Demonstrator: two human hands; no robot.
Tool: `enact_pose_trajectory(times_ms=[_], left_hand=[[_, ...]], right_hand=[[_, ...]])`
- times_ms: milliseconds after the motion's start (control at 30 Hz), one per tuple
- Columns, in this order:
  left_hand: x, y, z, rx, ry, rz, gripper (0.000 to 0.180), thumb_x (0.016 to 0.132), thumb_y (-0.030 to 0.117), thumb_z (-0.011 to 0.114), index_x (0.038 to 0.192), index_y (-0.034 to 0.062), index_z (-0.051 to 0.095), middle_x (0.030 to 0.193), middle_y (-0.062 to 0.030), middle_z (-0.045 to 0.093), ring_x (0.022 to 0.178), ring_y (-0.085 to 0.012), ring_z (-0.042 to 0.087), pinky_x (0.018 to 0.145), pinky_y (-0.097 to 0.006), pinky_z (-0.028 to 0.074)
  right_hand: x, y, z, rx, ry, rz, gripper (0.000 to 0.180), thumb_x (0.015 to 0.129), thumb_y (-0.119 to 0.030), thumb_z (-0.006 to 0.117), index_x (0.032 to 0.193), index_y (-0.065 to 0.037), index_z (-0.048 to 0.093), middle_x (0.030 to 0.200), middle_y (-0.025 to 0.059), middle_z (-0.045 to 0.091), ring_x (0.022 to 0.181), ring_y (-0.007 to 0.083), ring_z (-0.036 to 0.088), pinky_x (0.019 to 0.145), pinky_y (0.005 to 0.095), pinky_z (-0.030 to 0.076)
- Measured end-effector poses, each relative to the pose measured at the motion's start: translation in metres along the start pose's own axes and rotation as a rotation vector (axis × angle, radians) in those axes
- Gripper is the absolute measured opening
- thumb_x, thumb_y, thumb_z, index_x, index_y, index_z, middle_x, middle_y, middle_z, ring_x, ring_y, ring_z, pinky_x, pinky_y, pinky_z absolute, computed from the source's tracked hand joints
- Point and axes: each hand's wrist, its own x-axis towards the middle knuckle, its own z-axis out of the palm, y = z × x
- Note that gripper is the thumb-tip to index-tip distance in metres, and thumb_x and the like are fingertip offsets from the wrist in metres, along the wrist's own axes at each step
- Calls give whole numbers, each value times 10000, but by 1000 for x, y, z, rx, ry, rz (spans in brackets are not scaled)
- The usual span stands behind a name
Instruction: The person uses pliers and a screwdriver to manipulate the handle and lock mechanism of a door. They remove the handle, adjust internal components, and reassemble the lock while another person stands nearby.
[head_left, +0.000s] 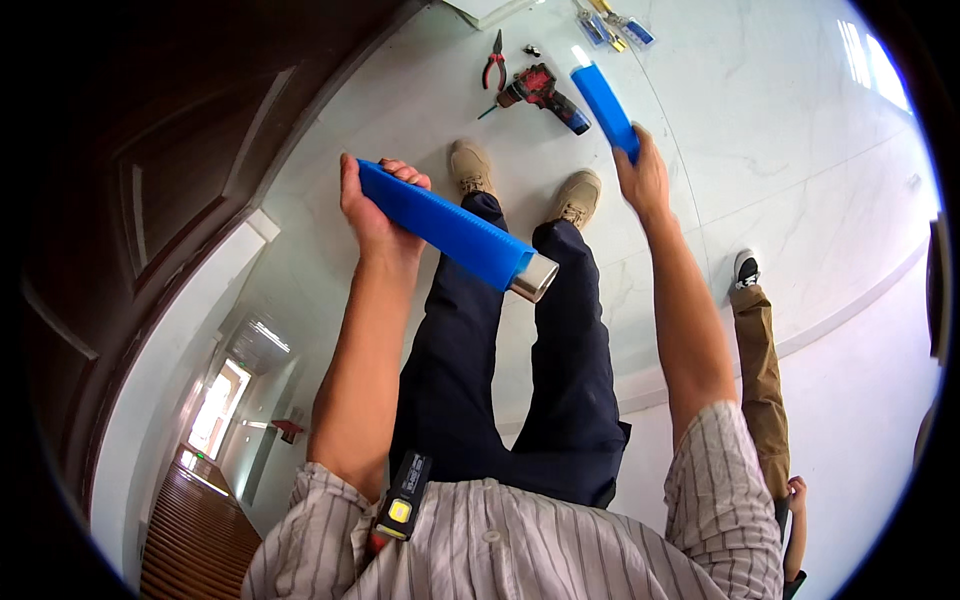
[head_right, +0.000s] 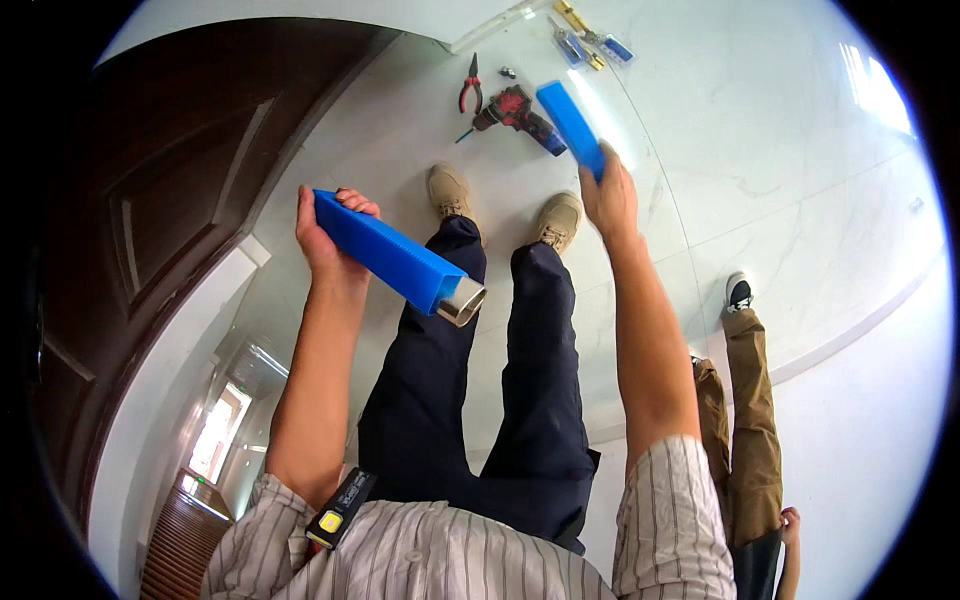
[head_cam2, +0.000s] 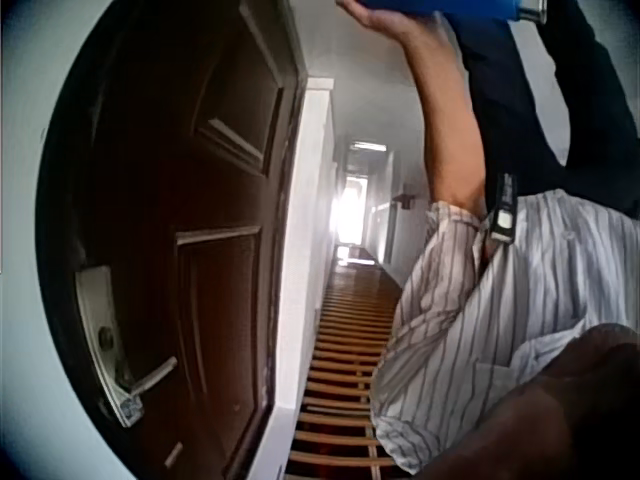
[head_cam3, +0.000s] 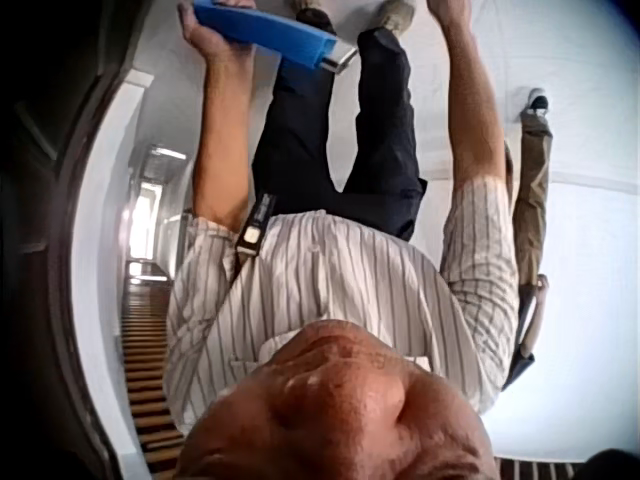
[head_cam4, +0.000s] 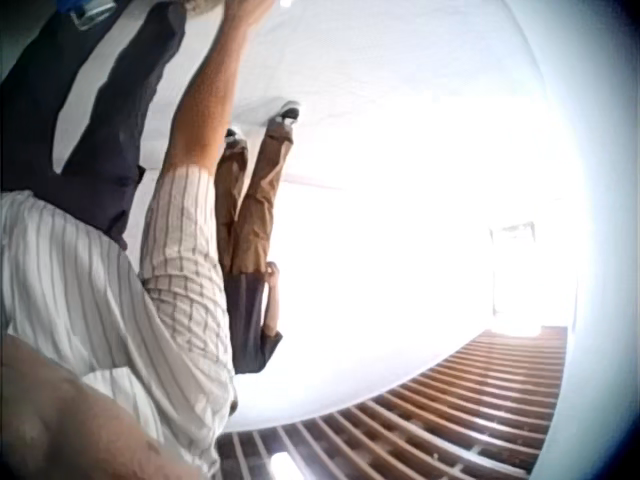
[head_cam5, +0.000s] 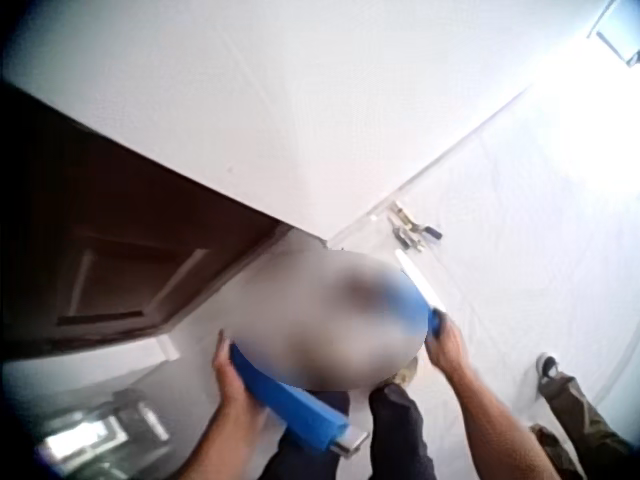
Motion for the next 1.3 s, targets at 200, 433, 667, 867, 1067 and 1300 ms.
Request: enact_pose_trajectory(times_ms=[200,433,667,867,1067,1300], left_hand=[[4,-5,4,43,17,179,516,939,573,496,814,73,499,710,-36,515,636,-166,499,637,-289,456],[-25,-14,23,276,22,436,564,913,661,460,954,103,528,865,-83,623,760,-196,619,733,-356,522],[-105,-24,40,781,-573,889,728,875,711,456,1295,118,420,1224,-183,602,1103,-359,622,929,-503,525],[-178,-43,67,908,-1320,765,622,762,477,783,1144,81,492,1190,-231,633,1142,-413,605,1022,-552,435],[-186,-30,72,720,-1180,725,840,767,717,618,1389,204,380,1363,-181,533,1235,-376,543,1077,-602,347],[-153,-36,62,719,-1100,599,679,809,628,655,1283,180,465,1166,-110,632,1148,-329,602,1062,-584,379]], right_hand=[[29,-59,-3,633,-479,329,581,951,-375,539,1384,-1,439,1348,202,531,1212,369,530,932,464,478],[-91,-167,-56,1365,-816,729,561,1012,-414,454,1328,48,450,1157,229,596,990,332,673,663,355,631],[-110,-128,-22,1768,-742,853,345,990,-320,529,1111,-1,578,974,138,633,877,257,670,666,371,618],[-99,-128,-17,1759,-607,1044,205,887,-251,637,901,-53,583,808,73,583,750,209,607,721,414,539],[-106,-76,-11,1867,-241,990,171,831,-185,664,901,-52,580,769,32,545,661,144,533,595,332,470],[-98,-70,-53,1989,-174,740,179,905,-235,633,893,-60,600,852,60,600,811,187,602,744,341,514]])
